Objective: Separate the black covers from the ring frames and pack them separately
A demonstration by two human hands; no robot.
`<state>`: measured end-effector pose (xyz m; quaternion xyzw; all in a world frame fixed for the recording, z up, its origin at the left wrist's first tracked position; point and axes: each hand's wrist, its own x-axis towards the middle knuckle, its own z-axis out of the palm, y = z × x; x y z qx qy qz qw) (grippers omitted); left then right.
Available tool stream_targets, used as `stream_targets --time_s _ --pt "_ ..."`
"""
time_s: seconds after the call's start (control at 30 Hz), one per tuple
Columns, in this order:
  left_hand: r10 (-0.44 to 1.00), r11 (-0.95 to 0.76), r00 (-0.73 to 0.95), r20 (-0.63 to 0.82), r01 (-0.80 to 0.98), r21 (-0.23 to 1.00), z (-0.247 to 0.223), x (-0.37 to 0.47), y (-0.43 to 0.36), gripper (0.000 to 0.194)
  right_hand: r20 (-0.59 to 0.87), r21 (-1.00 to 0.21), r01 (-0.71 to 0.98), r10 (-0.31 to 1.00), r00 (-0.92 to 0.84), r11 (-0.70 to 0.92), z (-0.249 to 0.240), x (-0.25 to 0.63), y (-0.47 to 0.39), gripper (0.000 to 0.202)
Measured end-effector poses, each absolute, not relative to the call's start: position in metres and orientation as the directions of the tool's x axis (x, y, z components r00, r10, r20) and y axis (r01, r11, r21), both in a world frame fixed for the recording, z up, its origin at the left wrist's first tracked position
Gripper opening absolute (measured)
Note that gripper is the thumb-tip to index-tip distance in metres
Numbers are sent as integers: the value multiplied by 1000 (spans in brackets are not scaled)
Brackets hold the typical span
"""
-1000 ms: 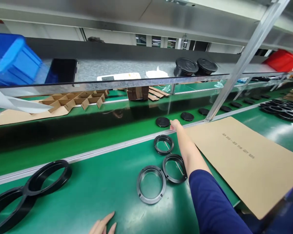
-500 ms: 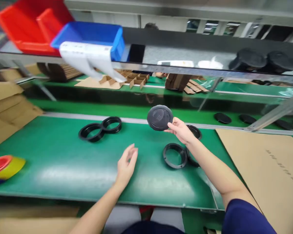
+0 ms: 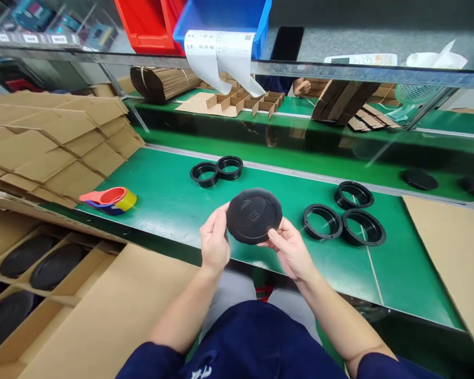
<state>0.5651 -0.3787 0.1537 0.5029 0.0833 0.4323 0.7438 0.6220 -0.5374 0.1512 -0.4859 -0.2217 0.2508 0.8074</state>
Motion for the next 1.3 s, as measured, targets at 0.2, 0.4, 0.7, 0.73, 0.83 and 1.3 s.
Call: stream_targets --time_s 0.2,0.4,0.7,0.73,0.83,1.3 --pt "739 223 615 275 -609 761 148 539 -388 39 130 -891 -200 650 749 408 156 597 -535 35" --pt "554 597 831 37 -429 678 144 533 -403 55 95 -954 -131 688 720 268 144 590 -529 39" --pt "595 573 803 -45 -384 724 134 535 -414 39 283 -956 286 476 833 69 131 603 -530 41" --pt "600 571 799 -52 -381 727 133 535 -413 38 265 -963 250 510 818 99 130 602 -530 38" --pt "616 546 787 -29 -400 736 132 537 -412 37 199 -980 162 564 801 117 129 599 -530 41" --pt "461 697 878 -128 -270 664 124 554 -397 43 162 -985 111 503 849 129 117 631 -541 45"
